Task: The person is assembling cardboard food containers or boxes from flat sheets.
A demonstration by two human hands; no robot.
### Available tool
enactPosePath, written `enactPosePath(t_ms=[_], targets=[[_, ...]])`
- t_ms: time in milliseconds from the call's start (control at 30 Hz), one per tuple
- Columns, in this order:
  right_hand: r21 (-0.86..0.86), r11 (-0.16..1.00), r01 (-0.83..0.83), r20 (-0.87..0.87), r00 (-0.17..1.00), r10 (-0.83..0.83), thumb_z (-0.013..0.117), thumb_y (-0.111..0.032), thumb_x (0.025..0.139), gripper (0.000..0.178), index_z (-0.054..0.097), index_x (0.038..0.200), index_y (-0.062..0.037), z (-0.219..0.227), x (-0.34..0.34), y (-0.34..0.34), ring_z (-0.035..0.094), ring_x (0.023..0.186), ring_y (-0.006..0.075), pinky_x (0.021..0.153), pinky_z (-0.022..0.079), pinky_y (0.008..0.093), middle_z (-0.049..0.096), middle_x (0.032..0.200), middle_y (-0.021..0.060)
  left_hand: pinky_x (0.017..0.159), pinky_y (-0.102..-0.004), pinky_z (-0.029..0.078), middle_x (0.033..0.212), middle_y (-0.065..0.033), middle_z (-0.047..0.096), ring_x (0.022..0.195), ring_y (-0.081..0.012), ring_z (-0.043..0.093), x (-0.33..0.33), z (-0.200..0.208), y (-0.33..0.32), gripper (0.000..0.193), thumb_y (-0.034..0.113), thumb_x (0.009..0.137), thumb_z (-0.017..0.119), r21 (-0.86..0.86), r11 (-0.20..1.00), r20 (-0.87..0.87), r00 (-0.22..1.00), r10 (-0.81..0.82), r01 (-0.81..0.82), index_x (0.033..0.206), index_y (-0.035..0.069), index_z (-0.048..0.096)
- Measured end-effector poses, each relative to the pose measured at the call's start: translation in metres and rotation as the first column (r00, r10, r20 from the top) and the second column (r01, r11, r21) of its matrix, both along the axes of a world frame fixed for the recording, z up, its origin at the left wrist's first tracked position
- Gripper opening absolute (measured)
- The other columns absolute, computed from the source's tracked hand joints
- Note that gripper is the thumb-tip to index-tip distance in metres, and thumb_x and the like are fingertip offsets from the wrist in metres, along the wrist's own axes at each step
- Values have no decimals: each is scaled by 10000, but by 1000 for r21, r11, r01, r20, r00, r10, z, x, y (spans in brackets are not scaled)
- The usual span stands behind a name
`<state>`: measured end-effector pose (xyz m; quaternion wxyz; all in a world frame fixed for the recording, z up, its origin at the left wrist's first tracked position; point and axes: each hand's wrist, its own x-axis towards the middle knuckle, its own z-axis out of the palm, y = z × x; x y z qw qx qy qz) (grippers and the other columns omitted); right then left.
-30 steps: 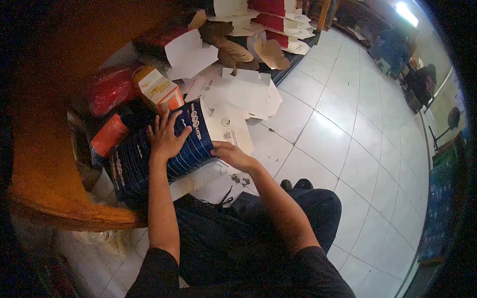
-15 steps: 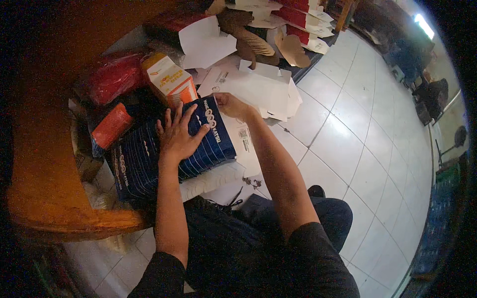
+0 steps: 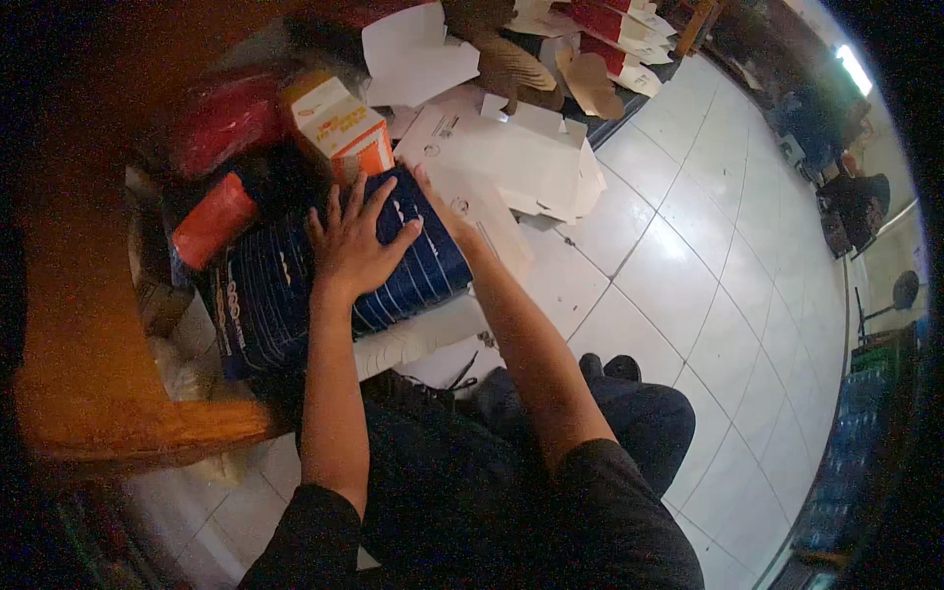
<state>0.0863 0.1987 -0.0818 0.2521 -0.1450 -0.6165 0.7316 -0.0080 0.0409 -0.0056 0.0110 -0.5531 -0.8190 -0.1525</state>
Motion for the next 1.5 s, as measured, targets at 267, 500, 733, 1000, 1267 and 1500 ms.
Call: enactPosePath(t_ms=[267, 500, 733, 1000, 1267, 1500], targets=[[-139, 973, 185, -186, 960, -209, 230, -620, 1002, 762, 269, 1515, -58, -12, 75, -51, 366, 1388, 250, 1167, 221, 378, 326, 1546, 135, 1174, -604, 40, 1601, -83, 219, 1472, -363, 160, 3, 0, 1, 768, 704, 837, 509, 22, 999, 7, 999, 48, -48, 1484, 320, 357], [620, 427, 658, -8, 550, -835, 499, -386, 1001, 520, 461, 1382, -34, -5, 127, -19, 559, 1219, 321, 1063, 381, 412, 503, 1404, 195, 1175, -610, 35, 1608, -71, 194, 1479, -357, 133, 1, 4, -2, 788, 707, 835, 512, 8, 1000, 24, 999, 26, -26, 1496, 318, 332], [880, 426, -208, 472, 310, -825, 589, -243, 925, 205, 728, 1075, -241, 20, 165, 46, 685, 904, 291, 822, 522, 402, 724, 994, 57, 1184, -594, 14, 1608, -95, 192, 1487, -352, 108, 0, 7, -1, 779, 689, 837, 504, -14, 1000, 65, 998, 21, -21, 1493, 295, 357], [695, 701, 160, 459, 651, -604, 667, -293, 906, 233, 749, 1040, -122, 61, 161, 89, 700, 727, 177, 686, 551, 314, 742, 877, 90, 1178, -608, 28, 1603, -92, 205, 1472, -371, 151, -2, 2, -1, 770, 688, 837, 529, 30, 999, 29, 999, 15, -16, 1484, 307, 358], [932, -9, 361, -169, 416, -894, 626, -288, 931, 207, 743, 1078, -200, 115, 146, 24, 694, 686, 292, 625, 541, 370, 710, 845, 132, 1132, -602, 225, 1425, -149, 466, 1368, -374, 374, 5, 36, -8, 662, 449, 825, 685, 412, 911, 31, 1000, -5, -9, 1374, 137, 487], [797, -507, 327, -599, 325, -732, 717, -111, 857, 189, 750, 1033, -171, 144, 193, -32, 727, 848, 222, 676, 578, 298, 729, 1025, 66, 931, -383, 465, 1380, -235, 465, 1063, -266, 583, 75, 51, -11, 794, 496, 918, 619, 557, 815, 812, 99, -575, 162, 1506, 109, 253]])
